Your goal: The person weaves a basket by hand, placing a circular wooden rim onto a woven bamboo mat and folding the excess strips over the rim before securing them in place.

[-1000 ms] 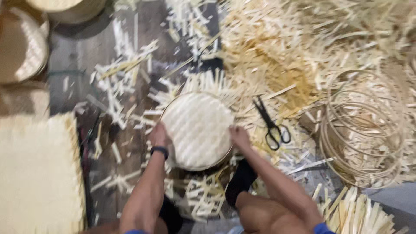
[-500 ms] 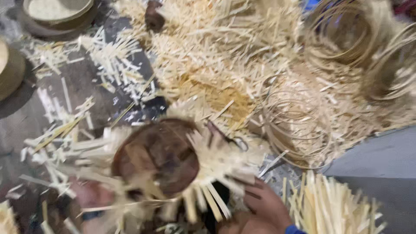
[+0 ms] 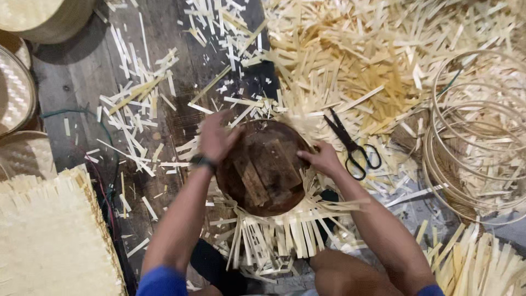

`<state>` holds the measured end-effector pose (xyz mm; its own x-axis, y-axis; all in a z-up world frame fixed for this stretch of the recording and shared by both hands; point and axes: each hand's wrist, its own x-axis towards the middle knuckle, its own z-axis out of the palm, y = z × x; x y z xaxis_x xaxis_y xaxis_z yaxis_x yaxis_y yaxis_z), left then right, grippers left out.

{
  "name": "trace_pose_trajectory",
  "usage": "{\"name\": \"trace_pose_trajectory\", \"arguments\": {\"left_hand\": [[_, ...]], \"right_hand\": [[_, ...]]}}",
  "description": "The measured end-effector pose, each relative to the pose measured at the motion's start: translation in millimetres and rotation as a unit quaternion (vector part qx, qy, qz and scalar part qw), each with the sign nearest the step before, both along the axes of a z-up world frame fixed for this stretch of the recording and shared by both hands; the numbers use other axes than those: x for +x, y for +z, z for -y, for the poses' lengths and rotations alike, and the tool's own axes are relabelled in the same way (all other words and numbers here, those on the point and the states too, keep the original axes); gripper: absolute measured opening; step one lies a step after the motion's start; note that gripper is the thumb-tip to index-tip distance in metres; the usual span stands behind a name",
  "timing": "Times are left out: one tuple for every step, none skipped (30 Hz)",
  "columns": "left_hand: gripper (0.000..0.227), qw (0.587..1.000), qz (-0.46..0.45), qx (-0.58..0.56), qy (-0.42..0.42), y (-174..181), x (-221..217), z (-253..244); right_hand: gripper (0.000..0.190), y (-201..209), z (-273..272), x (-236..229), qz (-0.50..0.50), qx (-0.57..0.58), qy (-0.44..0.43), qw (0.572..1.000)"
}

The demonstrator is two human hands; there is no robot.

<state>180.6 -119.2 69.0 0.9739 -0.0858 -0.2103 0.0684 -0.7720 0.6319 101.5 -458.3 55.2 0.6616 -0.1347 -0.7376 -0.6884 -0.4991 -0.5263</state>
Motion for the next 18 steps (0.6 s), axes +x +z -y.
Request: {"name": "trace_pose_trajectory", "arguments": {"left_hand": [[0.064,0.998,-0.028,0.003,-0.065,-2.6,19.7,20.5],[0.069,0.99,-0.056,0.006,-0.129,-6.2,34.1,38.9],[0.076,0.981,-0.088,0.003,-0.173,-11.3,51.1,60.0],[0.082,0.969,-0.12,-0.001,-0.216,-16.1,63.3,77.9],[0.082,0.967,-0.123,-0.003,-0.221,-20.5,71.7,93.7],[0.078,0.951,-0.176,0.043,-0.251,-24.6,79.0,107.7],[0.074,0.929,-0.23,0.088,-0.278,-29.0,80.3,116.2],[0.074,0.927,-0.235,0.085,-0.282,-33.3,79.9,120.0],[0.071,0.934,-0.229,0.078,-0.264,-37.1,81.2,122.0],[0.069,0.941,-0.223,0.072,-0.245,-41.1,81.7,123.6],[0.069,0.939,-0.227,0.071,-0.247,-44.9,78.5,122.4],[0.064,0.949,-0.224,0.063,-0.214,-48.7,71.9,120.4],[0.06,0.957,-0.219,0.056,-0.179,-52.2,68.6,118.5],[0.06,0.957,-0.222,0.057,-0.18,-56.1,67.1,118.6],[0.069,0.975,-0.171,0.02,-0.139,-60.1,63.5,119.0],[0.079,0.988,-0.12,-0.017,-0.098,-63.4,59.5,118.8],[0.079,0.988,-0.122,-0.017,-0.096,-65.9,57.0,118.8],[0.08,0.99,-0.101,-0.024,-0.098,-67.3,55.9,119.0]], "right_hand": [[0.057,4.4,-2.8,7.8,0.006,0.012,0.004,1.0],[0.052,7.3,-5.8,12.2,0.012,0.024,0.008,1.0],[0.052,8.7,-8.4,14.5,0.009,0.024,0.003,1.0],[0.055,9.0,-11.0,16.5,0.025,-0.007,0.021,0.999],[0.06,9.2,-11.1,19.4,0.04,-0.041,0.04,0.998],[0.06,8.3,-10.8,22.5,0.037,-0.043,0.036,0.998],[0.06,6.4,-9.9,22.6,0.026,-0.041,0.035,0.998],[0.06,4.3,-8.0,21.5,0.015,-0.038,0.034,0.999],[0.06,2.3,-6.9,20.2,0.01,-0.04,0.03,0.999],[0.061,0.8,-6.7,17.8,0.054,-0.049,0.036,0.997],[0.063,-0.3,-6.8,16.3,0.098,-0.056,0.044,0.993],[0.063,-0.3,-7.0,15.0,0.095,-0.056,0.042,0.993],[0.064,-0.1,-9.7,15.3,0.108,-0.075,0.04,0.991],[0.064,1.0,-12.4,15.4,0.121,-0.094,0.037,0.988],[0.064,2.5,-14.4,14.3,0.117,-0.092,0.037,0.988],[0.058,3.9,-16.4,13.3,0.106,-0.088,0.041,0.99],[0.053,5.2,-16.9,13.9,0.095,-0.085,0.049,0.991],[0.053,6.1,-15.3,14.5,0.093,-0.084,0.051,0.991]]}}
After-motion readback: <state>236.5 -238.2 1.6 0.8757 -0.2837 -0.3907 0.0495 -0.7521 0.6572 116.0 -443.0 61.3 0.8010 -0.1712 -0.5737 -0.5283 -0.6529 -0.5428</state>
